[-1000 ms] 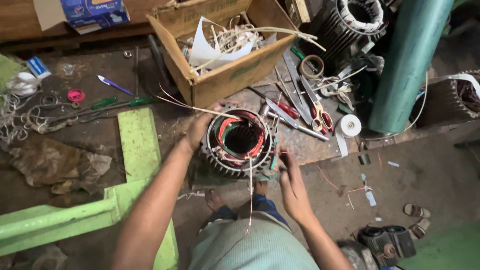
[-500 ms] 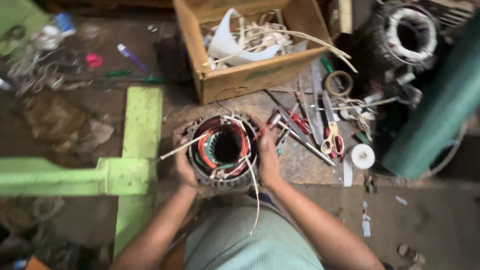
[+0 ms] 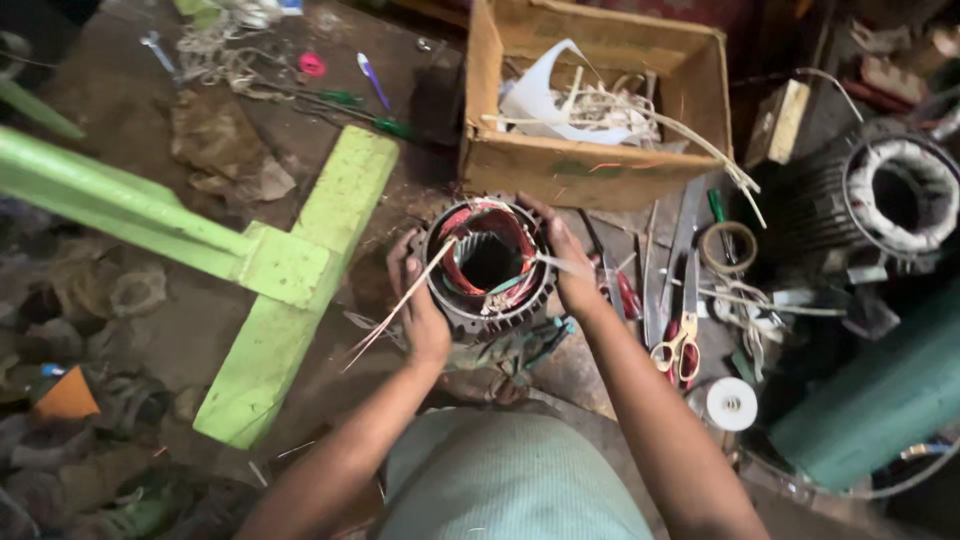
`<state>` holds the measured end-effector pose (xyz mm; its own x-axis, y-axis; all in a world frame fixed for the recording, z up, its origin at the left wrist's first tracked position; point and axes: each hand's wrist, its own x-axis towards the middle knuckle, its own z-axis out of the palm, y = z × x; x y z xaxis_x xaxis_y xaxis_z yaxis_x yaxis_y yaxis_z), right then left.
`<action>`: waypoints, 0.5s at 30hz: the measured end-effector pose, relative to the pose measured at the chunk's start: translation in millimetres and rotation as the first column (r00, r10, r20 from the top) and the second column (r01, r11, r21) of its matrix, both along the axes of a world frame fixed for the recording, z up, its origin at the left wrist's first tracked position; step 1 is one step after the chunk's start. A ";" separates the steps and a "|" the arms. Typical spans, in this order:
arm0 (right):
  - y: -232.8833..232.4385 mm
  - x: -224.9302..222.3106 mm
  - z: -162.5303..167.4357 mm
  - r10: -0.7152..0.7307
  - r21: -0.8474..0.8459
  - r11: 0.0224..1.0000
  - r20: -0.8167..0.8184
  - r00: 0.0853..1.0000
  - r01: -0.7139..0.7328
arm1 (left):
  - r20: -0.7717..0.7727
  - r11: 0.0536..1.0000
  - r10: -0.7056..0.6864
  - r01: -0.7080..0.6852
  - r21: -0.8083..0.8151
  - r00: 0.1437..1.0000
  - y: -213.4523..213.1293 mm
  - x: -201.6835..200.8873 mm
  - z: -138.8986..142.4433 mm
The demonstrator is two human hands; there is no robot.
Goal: The person works on an electrical motor stator, scraping insulation from copper wires with a knife and then stripping the ends with pliers. They repeatedly scrape and strip multiple wire ends to prepare them for connection.
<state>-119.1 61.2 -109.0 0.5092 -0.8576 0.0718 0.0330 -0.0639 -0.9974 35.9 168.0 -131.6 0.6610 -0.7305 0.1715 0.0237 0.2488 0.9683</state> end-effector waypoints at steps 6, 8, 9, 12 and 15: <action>29.0 -38.1 -10.4 -0.234 0.237 0.939 -0.088 0.968 0.249 | 0.182 0.999 -0.016 0.007 0.048 0.983 27.8 23.8 2.7; 45.1 -68.1 -9.8 -0.276 0.497 0.856 0.202 0.940 0.145 | 0.136 0.994 0.045 -0.058 0.092 0.990 51.7 22.5 2.3; 51.2 -80.3 -9.1 -0.282 0.563 0.826 0.444 0.851 -0.020 | 0.113 0.990 0.062 -0.075 0.119 0.992 63.0 21.8 2.6; 71.6 -107.7 -0.5 -0.273 0.558 0.811 0.625 0.732 -0.174 | 0.378 0.994 0.078 -0.100 0.039 0.923 85.1 25.0 6.9; 83.5 -106.3 11.5 -0.295 0.536 0.844 0.439 0.849 0.016 | 0.379 0.997 0.045 -0.067 0.046 0.924 84.6 36.5 18.3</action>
